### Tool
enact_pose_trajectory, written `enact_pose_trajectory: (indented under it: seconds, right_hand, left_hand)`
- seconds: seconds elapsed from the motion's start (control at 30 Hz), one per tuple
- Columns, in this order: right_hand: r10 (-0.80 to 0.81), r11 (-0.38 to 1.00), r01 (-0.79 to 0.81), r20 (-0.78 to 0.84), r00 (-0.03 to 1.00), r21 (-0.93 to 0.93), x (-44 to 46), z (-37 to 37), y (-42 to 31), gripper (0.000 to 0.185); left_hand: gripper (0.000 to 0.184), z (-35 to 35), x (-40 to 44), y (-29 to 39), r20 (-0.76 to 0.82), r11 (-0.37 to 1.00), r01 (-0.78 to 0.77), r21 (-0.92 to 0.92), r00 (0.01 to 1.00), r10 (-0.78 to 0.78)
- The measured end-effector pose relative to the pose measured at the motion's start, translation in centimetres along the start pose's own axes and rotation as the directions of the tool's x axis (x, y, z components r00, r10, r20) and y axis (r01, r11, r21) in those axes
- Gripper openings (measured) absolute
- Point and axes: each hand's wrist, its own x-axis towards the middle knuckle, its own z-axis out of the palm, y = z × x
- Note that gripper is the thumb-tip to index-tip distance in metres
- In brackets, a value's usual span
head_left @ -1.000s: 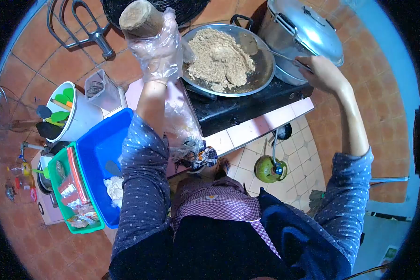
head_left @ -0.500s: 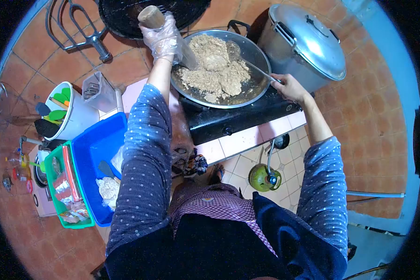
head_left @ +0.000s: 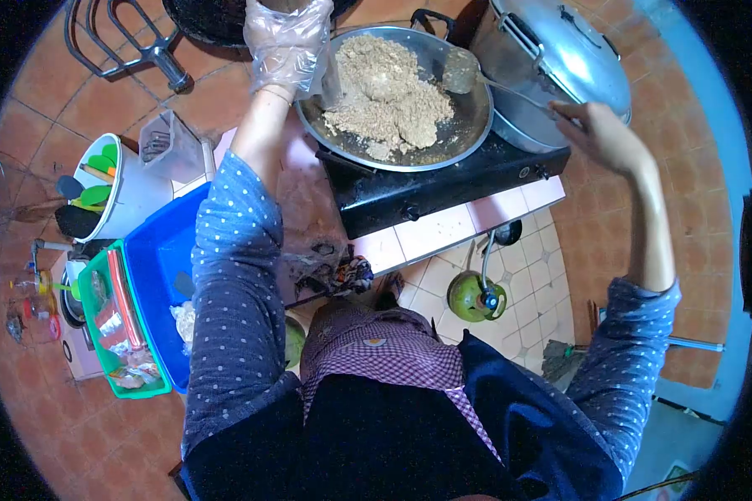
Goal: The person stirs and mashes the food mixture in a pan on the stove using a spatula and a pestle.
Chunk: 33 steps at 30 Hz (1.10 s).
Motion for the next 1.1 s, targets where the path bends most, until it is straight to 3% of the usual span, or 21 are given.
enact_pose_trajectory:
  seconds: [0.07,0.13,0.2,0.27,0.33,0.4,0.47,0.53,0.6,0.67,0.77,0.8,0.87,1.0,1.1]
  right_hand:
    - [0.154,0.984,-0.128,0.221,0.963,-0.126,1.3,-3.3,-1.4,0.039]
    - [0.372,0.928,-0.348,0.326,0.869,-0.132,2.2,-5.7,-4.5,0.038]
    - [0.341,0.94,-0.319,0.353,0.871,-0.122,3.8,-5.4,-2.8,0.039]
    - [0.339,0.937,-0.328,0.55,0.763,-0.121,4.9,-5.7,-3.0,0.039]
    - [0.378,0.918,-0.378,0.543,0.75,-0.117,5.1,-4.3,-3.2,0.038]
    - [0.289,0.937,-0.35,0.543,0.789,0.01,5.2,-1.8,-2.3,0.038]
    - [0.183,0.951,-0.275,0.459,0.869,0.142,5.1,2.7,0.9,0.038]
    - [0.314,0.814,-0.482,0.452,0.835,0.325,4.3,7.2,2.7,0.04]
    - [0.233,0.871,-0.304,0.221,0.947,0.386,4.2,13.2,5.8,0.04]
    - [0.169,0.868,-0.205,0.118,0.978,0.453,3.4,14.2,3.5,0.042]
    - [0.233,0.852,-0.261,0.118,0.965,0.454,3.2,14.6,1.0,0.043]
    - [0.198,0.872,-0.206,0.063,0.978,0.443,3.4,14.8,0.6,0.039]
    - [0.142,0.928,-0.13,-0.009,0.99,0.35,3.3,14.6,-0.2,0.035]
    - [0.172,0.931,-0.152,-0.033,0.985,0.333,2.5,12.3,-2.1,0.033]
    - [0.099,0.962,-0.069,-0.103,0.99,0.265,1.8,11.5,-1.4,0.032]
  left_hand:
    - [0.053,-0.2,-0.2,1.5,0.053,0.996,0.09,0.008,0.995,-0.09]
    - [0.054,0.0,-0.2,1.1,0.07,0.997,0.068,0.036,0.995,-0.07]
    - [0.055,0.3,-0.5,0.5,0.084,0.997,0.044,0.063,0.995,-0.049]
    - [0.057,1.1,-0.9,-0.5,-0.013,0.995,0.1,0.016,0.995,-0.1]
    - [0.065,1.6,-0.9,-3.2,-0.08,0.995,0.066,0.072,0.995,-0.06]
    - [0.067,1.6,-0.6,-6.8,0.01,0.998,0.035,0.044,0.999,-0.036]
    - [0.07,2.7,-0.2,-9.1,-0.081,0.995,-0.052,0.085,0.995,0.059]
    - [0.071,3.3,-0.1,-9.5,-0.129,0.998,0.064,-0.008,0.99,-0.064]
    - [0.069,3.3,0.3,-8.2,-0.127,0.992,0.124,0.006,0.984,-0.122]
    - [0.068,3.5,0.8,-7.5,-0.042,0.96,0.279,-0.004,0.959,-0.279]
    - [0.063,5.2,1.1,-9.3,-0.079,0.991,0.133,0.031,0.988,-0.131]
    - [0.061,5.7,1.2,-9.1,-0.068,0.994,0.081,0.072,0.995,-0.076]
    - [0.057,6.7,0.8,-8.4,-0.045,0.992,0.078,0.097,0.996,-0.073]
    - [0.055,8.5,-0.3,-7.1,0.016,0.99,-0.038,0.134,0.999,0.036]
    - [0.054,8.7,-1.1,-6.8,0.074,0.993,-0.018,0.115,0.997,0.009]
